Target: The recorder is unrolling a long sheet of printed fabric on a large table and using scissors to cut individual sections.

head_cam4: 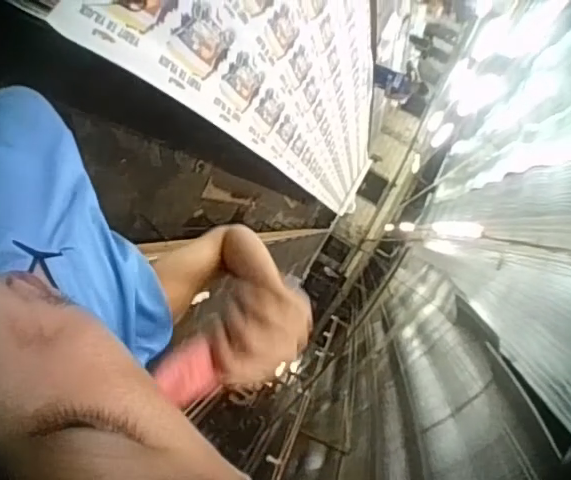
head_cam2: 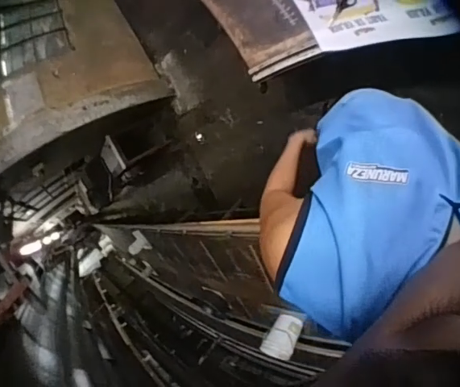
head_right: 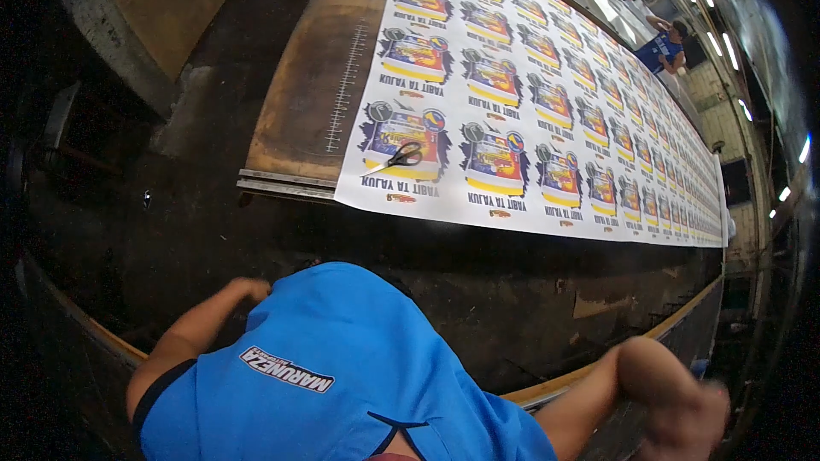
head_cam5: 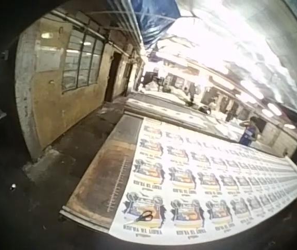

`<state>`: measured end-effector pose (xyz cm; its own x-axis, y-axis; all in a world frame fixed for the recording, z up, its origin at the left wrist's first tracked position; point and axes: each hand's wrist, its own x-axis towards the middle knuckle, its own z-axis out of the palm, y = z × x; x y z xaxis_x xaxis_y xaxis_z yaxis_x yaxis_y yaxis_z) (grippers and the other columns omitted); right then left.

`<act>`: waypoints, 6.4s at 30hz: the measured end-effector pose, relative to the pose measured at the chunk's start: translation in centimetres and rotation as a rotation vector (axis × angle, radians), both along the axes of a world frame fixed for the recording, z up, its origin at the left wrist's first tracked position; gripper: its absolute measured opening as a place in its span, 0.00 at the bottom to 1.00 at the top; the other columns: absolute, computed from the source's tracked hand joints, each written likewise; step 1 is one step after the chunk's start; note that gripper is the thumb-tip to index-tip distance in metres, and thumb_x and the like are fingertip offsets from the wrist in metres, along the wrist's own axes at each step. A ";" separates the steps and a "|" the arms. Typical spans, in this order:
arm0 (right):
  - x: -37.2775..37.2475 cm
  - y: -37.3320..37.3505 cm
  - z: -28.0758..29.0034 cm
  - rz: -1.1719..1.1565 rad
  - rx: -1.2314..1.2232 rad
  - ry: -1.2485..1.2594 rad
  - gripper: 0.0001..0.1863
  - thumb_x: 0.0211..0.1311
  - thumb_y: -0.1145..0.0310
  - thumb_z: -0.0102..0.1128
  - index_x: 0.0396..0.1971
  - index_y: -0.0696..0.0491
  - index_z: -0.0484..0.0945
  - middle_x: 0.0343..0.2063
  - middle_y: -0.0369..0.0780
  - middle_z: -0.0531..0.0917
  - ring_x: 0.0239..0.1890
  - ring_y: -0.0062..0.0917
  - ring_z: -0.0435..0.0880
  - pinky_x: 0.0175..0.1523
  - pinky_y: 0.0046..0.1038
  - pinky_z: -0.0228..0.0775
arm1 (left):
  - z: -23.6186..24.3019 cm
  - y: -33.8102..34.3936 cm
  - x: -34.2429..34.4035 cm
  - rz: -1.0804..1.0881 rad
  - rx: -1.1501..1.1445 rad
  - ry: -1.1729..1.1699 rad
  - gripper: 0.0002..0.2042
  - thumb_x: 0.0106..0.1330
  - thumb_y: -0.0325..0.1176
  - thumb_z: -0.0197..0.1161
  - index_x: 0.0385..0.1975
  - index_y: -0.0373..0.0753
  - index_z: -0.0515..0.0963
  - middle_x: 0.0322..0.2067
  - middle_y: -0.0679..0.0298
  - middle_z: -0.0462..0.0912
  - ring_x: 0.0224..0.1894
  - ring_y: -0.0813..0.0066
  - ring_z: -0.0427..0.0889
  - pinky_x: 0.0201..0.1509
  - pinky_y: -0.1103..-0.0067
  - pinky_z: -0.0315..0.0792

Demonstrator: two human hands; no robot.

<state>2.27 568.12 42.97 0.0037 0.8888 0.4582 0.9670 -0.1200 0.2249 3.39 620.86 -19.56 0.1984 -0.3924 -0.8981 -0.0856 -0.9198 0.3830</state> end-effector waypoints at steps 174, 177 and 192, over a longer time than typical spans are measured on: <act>6.9 -38.6 -46.6 -0.928 1.223 2.243 0.32 0.71 0.61 0.61 0.72 0.45 0.63 0.20 0.32 0.76 0.16 0.14 0.74 0.21 0.17 0.60 | 8.0 -67.8 16.8 1.234 -0.621 0.105 0.19 0.71 0.49 0.63 0.33 0.35 0.79 0.22 0.66 0.79 0.25 0.77 0.78 0.32 0.79 0.75; 6.9 -38.9 -45.6 -0.967 1.223 2.291 0.32 0.72 0.60 0.60 0.73 0.46 0.62 0.19 0.33 0.77 0.16 0.14 0.74 0.19 0.16 0.56 | 8.0 -67.8 16.9 1.272 -0.608 0.121 0.19 0.71 0.48 0.64 0.33 0.34 0.79 0.22 0.65 0.79 0.24 0.76 0.78 0.32 0.78 0.75; 6.8 -37.3 -48.5 -0.952 1.224 2.097 0.31 0.70 0.64 0.63 0.71 0.47 0.66 0.23 0.31 0.75 0.21 0.12 0.72 0.26 0.17 0.65 | 8.3 -67.6 16.1 1.257 -0.761 0.054 0.17 0.72 0.46 0.62 0.32 0.35 0.79 0.22 0.66 0.78 0.24 0.77 0.77 0.30 0.79 0.75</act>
